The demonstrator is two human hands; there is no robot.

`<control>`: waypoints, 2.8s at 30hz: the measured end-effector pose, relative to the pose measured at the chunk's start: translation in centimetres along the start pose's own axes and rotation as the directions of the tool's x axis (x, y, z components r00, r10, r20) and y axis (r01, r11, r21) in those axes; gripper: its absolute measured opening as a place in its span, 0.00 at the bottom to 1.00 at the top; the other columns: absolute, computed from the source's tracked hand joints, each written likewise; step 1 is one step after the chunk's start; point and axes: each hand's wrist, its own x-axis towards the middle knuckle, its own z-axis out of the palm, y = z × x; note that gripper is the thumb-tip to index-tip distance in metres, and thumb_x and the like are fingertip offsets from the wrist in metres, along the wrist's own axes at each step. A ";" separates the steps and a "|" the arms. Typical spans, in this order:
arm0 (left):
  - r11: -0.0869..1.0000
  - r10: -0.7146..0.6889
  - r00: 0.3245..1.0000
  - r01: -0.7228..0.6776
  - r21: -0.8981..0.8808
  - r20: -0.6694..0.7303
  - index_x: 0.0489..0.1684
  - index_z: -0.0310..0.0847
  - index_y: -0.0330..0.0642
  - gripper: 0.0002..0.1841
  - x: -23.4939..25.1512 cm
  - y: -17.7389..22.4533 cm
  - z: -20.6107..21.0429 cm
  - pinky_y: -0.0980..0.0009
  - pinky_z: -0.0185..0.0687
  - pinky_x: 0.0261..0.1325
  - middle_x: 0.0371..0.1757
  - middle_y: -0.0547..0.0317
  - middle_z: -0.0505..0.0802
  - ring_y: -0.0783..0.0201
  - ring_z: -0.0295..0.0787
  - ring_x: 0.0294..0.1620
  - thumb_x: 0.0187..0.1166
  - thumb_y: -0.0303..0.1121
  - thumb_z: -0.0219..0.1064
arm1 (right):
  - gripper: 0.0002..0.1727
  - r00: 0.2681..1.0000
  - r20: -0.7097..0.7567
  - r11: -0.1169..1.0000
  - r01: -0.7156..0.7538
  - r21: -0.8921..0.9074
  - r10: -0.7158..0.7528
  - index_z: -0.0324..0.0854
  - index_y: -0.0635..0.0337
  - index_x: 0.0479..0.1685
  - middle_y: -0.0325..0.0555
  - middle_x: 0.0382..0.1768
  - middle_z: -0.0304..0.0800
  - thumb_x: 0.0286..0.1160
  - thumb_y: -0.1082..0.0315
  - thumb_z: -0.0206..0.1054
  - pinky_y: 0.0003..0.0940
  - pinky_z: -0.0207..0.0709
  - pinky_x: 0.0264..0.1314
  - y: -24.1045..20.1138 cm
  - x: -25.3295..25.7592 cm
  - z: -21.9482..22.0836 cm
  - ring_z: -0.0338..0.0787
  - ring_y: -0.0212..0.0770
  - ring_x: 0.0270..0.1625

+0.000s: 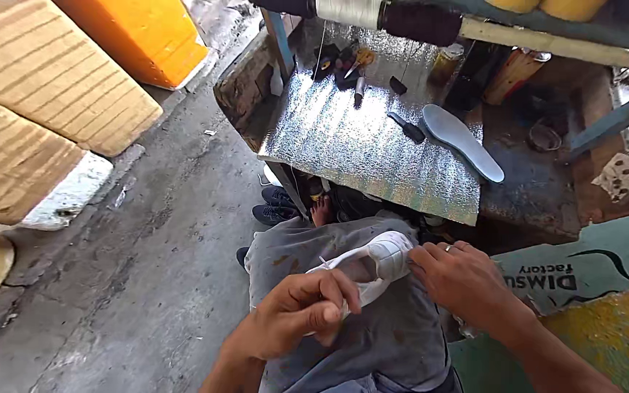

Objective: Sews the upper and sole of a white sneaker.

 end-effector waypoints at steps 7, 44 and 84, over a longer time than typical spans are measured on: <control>0.514 -0.017 0.924 0.336 0.789 -0.382 0.53 0.89 0.36 0.13 3.8 -4.6 3.5 0.54 0.85 0.67 0.56 0.46 0.91 0.54 0.90 0.60 0.82 0.26 0.57 | 0.05 0.977 -0.050 0.978 0.206 -0.031 -0.208 0.83 0.55 0.34 0.46 0.27 0.87 0.66 0.66 0.63 0.47 0.81 0.26 1.3 3.8 0.2 0.91 0.49 0.30; 0.803 -0.176 0.915 0.347 0.484 -0.364 0.37 0.93 0.45 0.11 4.5 -6.1 1.2 0.79 0.83 0.50 0.37 0.71 0.94 0.84 0.87 0.41 0.84 0.30 0.61 | 0.37 0.999 0.021 0.999 0.048 -0.014 -0.047 0.79 0.61 0.24 0.49 0.13 0.77 0.82 0.33 0.54 0.48 0.74 0.17 3.1 3.6 0.7 0.85 0.52 0.18; 0.865 -0.116 0.939 0.256 0.432 -0.324 0.43 0.85 0.41 0.09 3.5 -7.7 1.6 0.78 0.84 0.53 0.41 0.66 0.91 0.78 0.87 0.45 0.86 0.26 0.56 | 0.12 0.774 -0.088 -0.150 0.231 0.961 0.627 0.90 0.51 0.45 0.33 0.28 0.87 0.86 0.58 0.62 0.21 0.78 0.24 1.0 -3.9 6.8 0.80 0.26 0.21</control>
